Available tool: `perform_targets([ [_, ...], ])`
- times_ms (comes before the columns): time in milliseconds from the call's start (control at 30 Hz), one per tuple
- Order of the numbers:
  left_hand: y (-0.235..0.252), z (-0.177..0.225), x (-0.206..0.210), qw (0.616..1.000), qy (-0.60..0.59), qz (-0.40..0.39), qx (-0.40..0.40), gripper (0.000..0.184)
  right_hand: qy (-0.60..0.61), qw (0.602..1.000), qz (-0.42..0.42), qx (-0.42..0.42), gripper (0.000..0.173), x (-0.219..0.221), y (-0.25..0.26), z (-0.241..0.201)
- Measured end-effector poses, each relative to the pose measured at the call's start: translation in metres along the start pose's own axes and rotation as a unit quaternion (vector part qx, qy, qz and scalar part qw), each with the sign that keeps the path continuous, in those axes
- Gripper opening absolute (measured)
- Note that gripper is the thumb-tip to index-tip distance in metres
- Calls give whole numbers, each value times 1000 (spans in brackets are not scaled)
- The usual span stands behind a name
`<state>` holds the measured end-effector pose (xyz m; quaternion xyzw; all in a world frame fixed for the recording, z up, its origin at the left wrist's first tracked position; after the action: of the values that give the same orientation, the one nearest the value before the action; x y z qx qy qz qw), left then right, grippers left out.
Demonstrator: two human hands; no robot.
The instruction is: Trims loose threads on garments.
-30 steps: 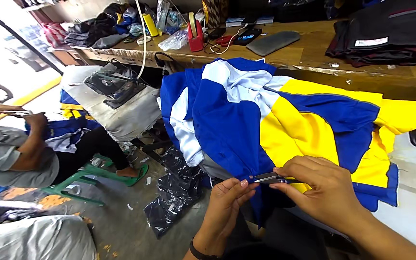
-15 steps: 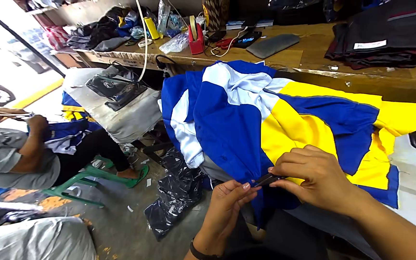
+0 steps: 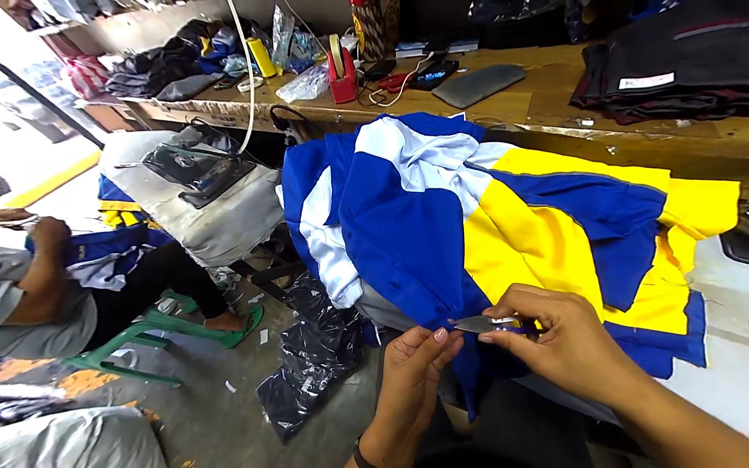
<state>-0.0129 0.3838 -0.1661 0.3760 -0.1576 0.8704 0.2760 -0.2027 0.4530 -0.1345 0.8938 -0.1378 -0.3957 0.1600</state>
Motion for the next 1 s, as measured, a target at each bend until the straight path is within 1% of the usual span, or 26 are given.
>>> perform_targets([
  [133, 1, -5, 1, 1000, -2, 3, 19, 14, 13, 997, 65, 26, 31, 14, -14, -5],
  [367, -1, -10, 2, 996, 47, 0, 71, 11, 27, 991, 126, 35, 27, 29, -24, -13],
  [467, 0, -12, 1, 993, 65, -7, 95, 9, 62, 988, 130, 57, 27, 32, -25, -12],
  [567, 0, -15, -1, 989, 82, -24, 117, 7, 145, 979, 118, 85, 22, 35, -25, -11],
  [667, 0, -17, -1, 986, 92, -35, 133, 8, 254, 956, 97, 110, 16, 37, -24, -11],
  [733, 1, -17, -1, 984, 97, -38, 143, 9, 295, 944, 89, 115, 16, 39, -23, -11],
  [1000, 3, -17, -6, 977, 126, -48, 167, 11, 278, 947, 105, 122, 17, 42, -26, -15],
])
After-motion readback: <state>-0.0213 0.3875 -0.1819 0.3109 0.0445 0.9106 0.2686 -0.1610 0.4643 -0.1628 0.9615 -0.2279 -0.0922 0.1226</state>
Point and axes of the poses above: each hand's wrist, its own y-axis towards the middle knuckle, its own x-axis out of the palm, z = x × y, the point moved 2 cm from there along y, towards the middle knuckle, and after that the axes turned 4 degrees about -z, right-handed, at the moved point
